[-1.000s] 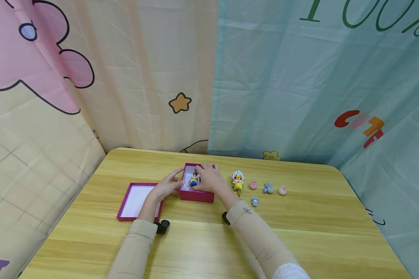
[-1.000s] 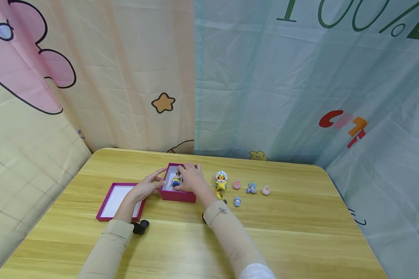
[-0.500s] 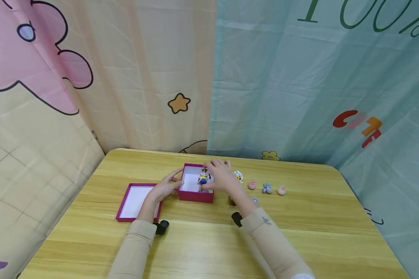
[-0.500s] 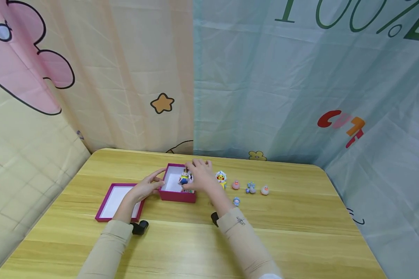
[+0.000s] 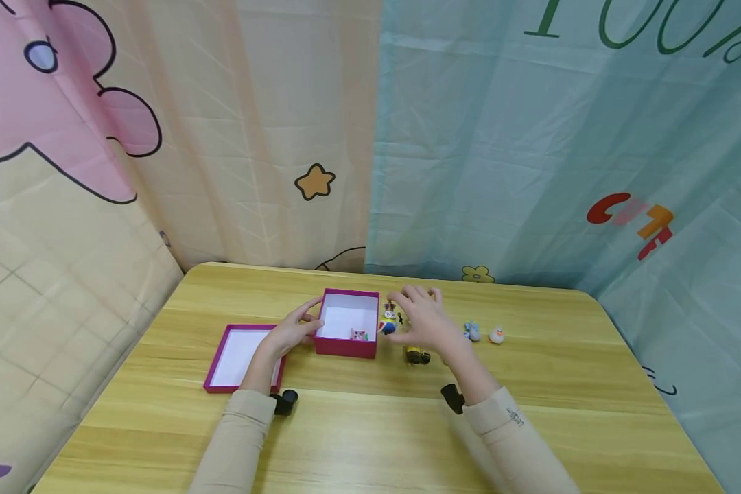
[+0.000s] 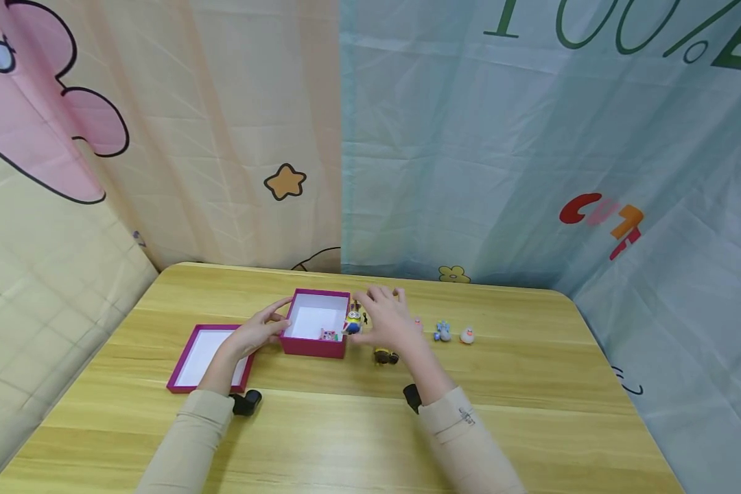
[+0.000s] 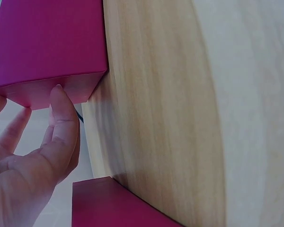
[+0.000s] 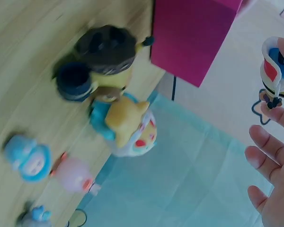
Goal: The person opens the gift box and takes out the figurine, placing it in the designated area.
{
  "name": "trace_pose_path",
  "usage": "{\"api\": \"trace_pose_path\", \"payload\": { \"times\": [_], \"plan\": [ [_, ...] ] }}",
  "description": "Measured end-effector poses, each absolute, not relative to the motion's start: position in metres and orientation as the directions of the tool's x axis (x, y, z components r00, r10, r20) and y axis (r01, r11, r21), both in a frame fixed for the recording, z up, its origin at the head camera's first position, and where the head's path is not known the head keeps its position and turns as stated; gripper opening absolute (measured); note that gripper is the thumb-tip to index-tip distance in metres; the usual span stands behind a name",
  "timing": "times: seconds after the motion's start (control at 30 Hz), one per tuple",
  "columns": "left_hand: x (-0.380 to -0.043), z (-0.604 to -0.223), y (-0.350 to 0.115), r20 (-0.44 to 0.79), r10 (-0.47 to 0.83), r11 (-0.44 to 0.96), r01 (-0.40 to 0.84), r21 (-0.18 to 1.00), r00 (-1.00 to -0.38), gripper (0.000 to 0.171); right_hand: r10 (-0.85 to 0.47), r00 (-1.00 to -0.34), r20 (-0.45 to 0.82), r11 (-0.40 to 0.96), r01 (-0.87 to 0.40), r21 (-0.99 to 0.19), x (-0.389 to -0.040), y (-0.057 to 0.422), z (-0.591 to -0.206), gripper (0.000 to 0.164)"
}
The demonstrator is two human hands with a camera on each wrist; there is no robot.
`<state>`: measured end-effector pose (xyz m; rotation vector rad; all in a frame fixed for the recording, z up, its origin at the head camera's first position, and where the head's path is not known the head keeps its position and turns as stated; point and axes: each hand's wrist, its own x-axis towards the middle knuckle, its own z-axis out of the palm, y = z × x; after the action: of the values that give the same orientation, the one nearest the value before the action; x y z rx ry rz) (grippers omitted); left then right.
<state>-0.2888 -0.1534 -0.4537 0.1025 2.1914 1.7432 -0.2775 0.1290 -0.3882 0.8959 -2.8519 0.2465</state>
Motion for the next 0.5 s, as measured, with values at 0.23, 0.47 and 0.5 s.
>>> {"api": "trace_pose_path", "payload": {
  "times": [0.23,0.47,0.5],
  "plan": [
    [-0.289,-0.455,-0.154,-0.208,0.271,0.234,-0.146,0.961,-0.940,0.056,-0.521,-0.829,0.205,0.832,-0.546,-0.097,-0.267,0.160,-0.394,0.068],
    [-0.289,-0.455,-0.154,-0.212,0.269,0.230,-0.151,0.961,-0.939,0.056,-0.469,-0.858,0.210,0.862,-0.496,-0.099,-0.260,0.193,-0.405,0.069],
    [-0.289,-0.455,-0.154,-0.212,0.271,0.232,-0.150,0.961,-0.939,0.056,-0.460,-0.862,0.212,0.867,-0.488,-0.100,-0.260,0.197,-0.407,0.068]
  ]
}}
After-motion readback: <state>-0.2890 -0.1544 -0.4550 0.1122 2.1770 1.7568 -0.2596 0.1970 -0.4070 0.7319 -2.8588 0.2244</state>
